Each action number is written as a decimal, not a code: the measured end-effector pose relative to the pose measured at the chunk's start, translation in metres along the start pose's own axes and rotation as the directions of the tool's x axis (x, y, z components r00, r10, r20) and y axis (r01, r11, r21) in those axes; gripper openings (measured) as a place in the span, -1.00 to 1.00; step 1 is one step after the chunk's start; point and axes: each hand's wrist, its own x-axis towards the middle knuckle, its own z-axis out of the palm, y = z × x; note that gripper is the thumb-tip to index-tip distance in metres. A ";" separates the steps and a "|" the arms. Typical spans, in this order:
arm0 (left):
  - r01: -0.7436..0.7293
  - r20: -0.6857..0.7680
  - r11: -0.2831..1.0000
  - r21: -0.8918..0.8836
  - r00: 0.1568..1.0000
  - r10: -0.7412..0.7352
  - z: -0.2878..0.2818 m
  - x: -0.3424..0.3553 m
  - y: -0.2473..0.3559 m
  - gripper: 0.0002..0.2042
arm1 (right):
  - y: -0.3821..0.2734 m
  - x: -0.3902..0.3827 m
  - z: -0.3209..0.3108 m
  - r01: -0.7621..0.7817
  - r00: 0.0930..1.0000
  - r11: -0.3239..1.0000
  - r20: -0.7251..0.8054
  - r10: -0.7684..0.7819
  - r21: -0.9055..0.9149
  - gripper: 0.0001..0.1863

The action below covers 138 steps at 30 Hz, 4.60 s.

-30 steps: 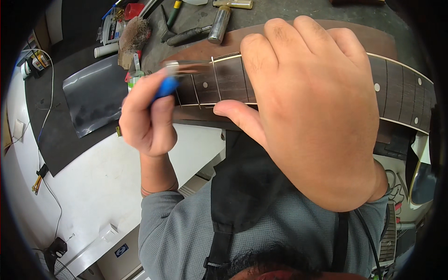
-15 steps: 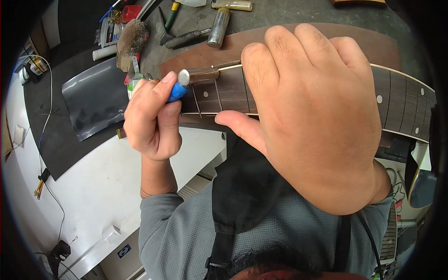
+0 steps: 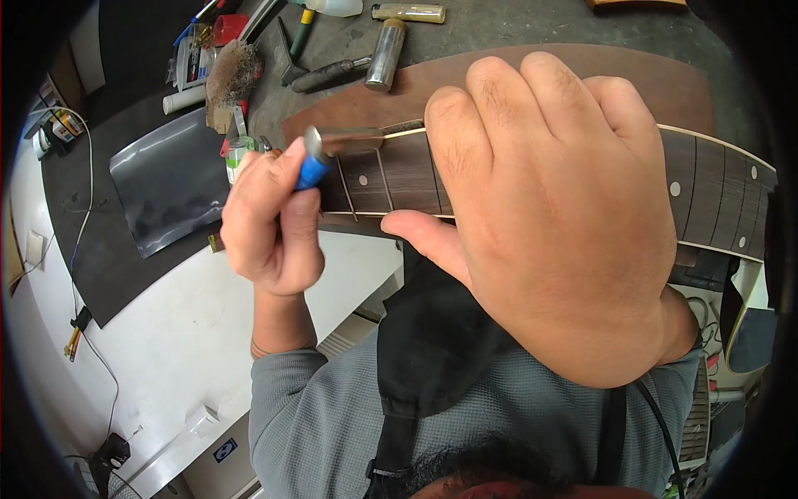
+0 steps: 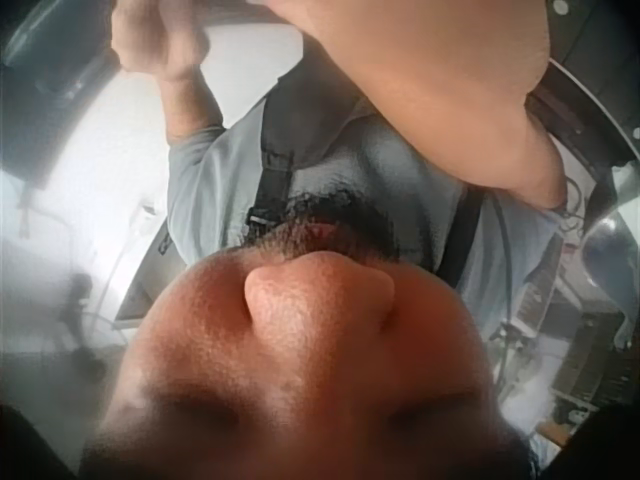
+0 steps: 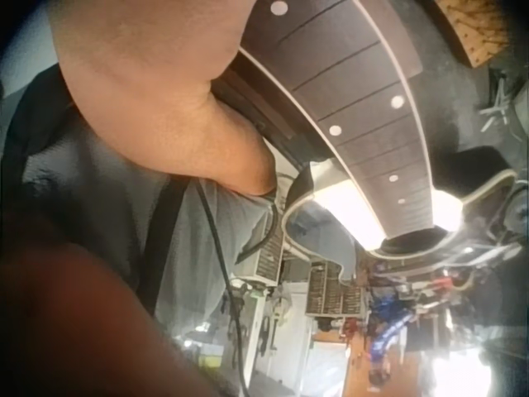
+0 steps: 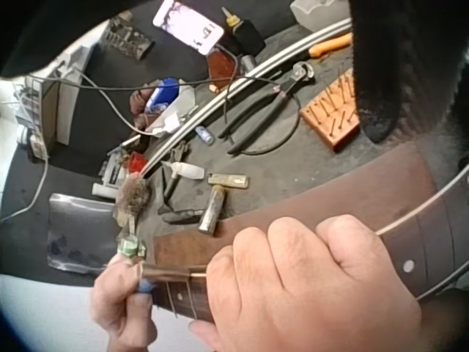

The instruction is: The person installs frets onto a guitar neck by applying glue to the slots, inserting the fret wire, and tapping it into place with a hammer and a specialized fret hammer. The person works sequentially along the fretboard, ensuring each fret is flush with the fretboard surface.

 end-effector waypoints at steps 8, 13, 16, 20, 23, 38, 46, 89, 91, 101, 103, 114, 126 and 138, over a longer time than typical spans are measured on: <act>-0.134 0.001 0.985 -0.113 0.991 0.135 0.001 -0.008 -0.012 -0.73 | -0.001 0.001 -0.004 0.007 1.000 1.000 -0.002 -0.007 0.014 -0.13; -0.293 -0.050 0.956 -0.020 0.955 0.291 0.012 0.000 -0.012 -0.71 | -0.004 -0.002 -0.004 -0.009 1.000 1.000 -0.012 0.009 0.005 -0.14; -0.255 -0.221 0.936 -0.243 0.954 0.203 0.013 -0.016 -0.004 -0.70 | -0.001 0.001 -0.004 0.007 1.000 1.000 -0.008 -0.007 0.025 -0.14; -0.181 -0.093 0.981 -0.067 0.980 0.175 0.008 -0.018 0.002 -0.70 | -0.004 0.001 -0.005 0.007 1.000 0.999 -0.003 -0.007 0.034 -0.15; -0.150 -0.067 0.989 -0.005 0.987 0.149 0.005 -0.012 0.008 -0.67 | -0.003 0.002 -0.005 0.005 1.000 1.000 0.000 -0.005 0.030 -0.15; -0.297 -0.002 0.954 0.032 0.955 0.297 0.006 -0.013 -0.003 -0.87 | -0.006 0.000 0.000 0.002 1.000 0.999 -0.008 -0.001 0.044 -0.18; -0.305 -0.033 0.950 -0.063 0.952 0.304 -0.002 -0.024 -0.007 -0.66 | -0.001 0.002 -0.004 0.007 1.000 0.998 -0.006 -0.007 0.065 -0.19; -0.142 -0.194 0.988 0.054 0.969 0.150 0.045 -0.004 0.033 -0.74 | 0.061 -0.053 -0.012 -0.122 0.987 0.990 -0.097 0.128 0.067 -0.25; -0.138 -0.208 0.990 0.029 0.968 0.141 0.046 -0.001 0.032 -0.74 | 0.059 -0.052 -0.012 -0.133 0.986 0.989 -0.089 0.138 0.060 -0.25; 0.003 -0.181 0.968 -0.251 0.982 -0.050 0.022 0.014 0.017 -0.71 | 0.056 -0.041 -0.016 -0.129 0.991 0.990 -0.039 0.131 0.056 -0.26; 0.072 -0.233 0.960 -0.269 0.963 -0.137 0.027 0.008 0.014 -0.73 | 0.052 -0.037 -0.014 -0.113 0.993 0.992 -0.017 0.114 0.058 -0.26; -0.129 -0.022 0.991 -0.030 0.992 0.128 0.009 0.020 -0.010 -0.76 | 0.012 -0.003 -0.018 -0.119 0.988 0.993 0.103 0.118 0.012 -0.27; -0.174 -0.057 0.985 -0.007 0.983 0.173 0.008 0.023 -0.012 -0.76 | 0.003 0.007 -0.016 -0.144 0.975 0.990 0.168 0.143 -0.007 -0.27; -0.245 0.039 0.968 0.045 0.969 0.243 0.010 0.031 -0.019 -0.79 | 0.005 0.003 -0.015 -0.127 0.980 0.992 0.157 0.123 0.011 -0.27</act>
